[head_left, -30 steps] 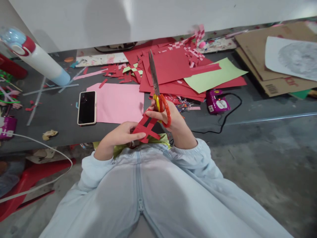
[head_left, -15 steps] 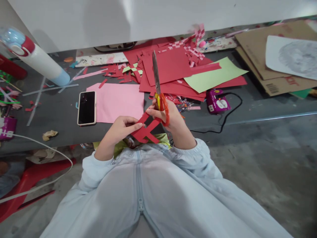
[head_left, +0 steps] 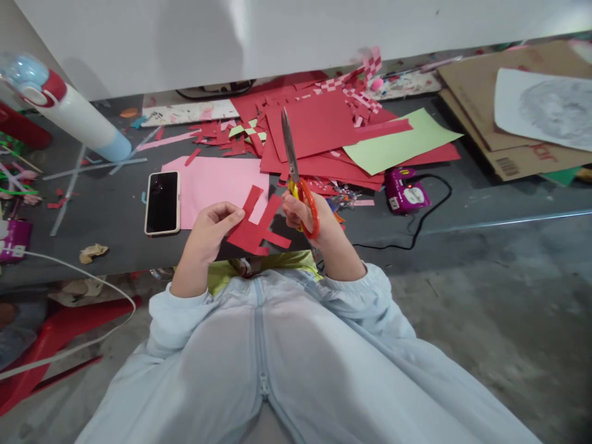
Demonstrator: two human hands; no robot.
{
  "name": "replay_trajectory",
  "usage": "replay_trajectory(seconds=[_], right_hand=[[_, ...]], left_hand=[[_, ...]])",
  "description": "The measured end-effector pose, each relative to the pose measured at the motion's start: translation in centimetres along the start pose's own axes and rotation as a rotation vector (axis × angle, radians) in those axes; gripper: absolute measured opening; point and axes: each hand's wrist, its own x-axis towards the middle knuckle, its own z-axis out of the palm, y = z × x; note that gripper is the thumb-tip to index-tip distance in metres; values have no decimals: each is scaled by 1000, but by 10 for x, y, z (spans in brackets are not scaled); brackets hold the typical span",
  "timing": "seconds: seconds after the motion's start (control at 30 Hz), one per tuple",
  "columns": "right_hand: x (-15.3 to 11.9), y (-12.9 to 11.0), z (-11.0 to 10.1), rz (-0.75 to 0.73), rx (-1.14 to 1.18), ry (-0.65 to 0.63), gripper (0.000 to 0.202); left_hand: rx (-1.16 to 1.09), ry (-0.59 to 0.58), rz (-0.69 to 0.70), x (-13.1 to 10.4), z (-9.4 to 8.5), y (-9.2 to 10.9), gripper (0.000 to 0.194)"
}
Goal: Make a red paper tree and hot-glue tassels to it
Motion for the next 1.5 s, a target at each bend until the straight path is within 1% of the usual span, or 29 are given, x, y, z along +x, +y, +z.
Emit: replay_trajectory(seconds=[0.17,0.27,0.4,0.47,0.5,0.6,0.7,0.8,0.93,1.1,1.27,1.37,1.5], right_hand=[[0,15,-2,58,-7,-82,65],[-6,24,0,37,-83,-97,62],[-17,34,2,-41,-129,-254,57],[-22,39,2,-68,-126,-342,52],[-24,40,3,-68,-124,-375,52],[-29,44,4,-66,-122,-444,54],[-30,45,6,-88,-103,-494,51],[-31,44,6,-90,-131,-513,53],[-31,44,5,-53,-173,-519,55],[-33,49,6,-49,-139,-542,60],[-34,54,10,-30,-99,-514,54],[-31,59,11,-9,-16,-539,53],[-29,66,11,15,79,-575,44]], left_hand=[[-83,41,26,-1,-3,11,38],[-89,53,71,-3,-1,19,37],[-130,76,136,-4,4,29,41],[-169,110,168,-3,7,32,42],[-187,133,185,-3,8,33,43],[-206,200,232,-1,9,34,43],[-175,248,264,1,9,32,41],[-137,282,284,3,7,30,40],[-103,304,284,5,4,27,39],[-40,313,311,7,2,24,34],[65,293,333,5,4,22,27],[135,283,361,3,7,22,24],[199,288,389,1,11,21,21]])
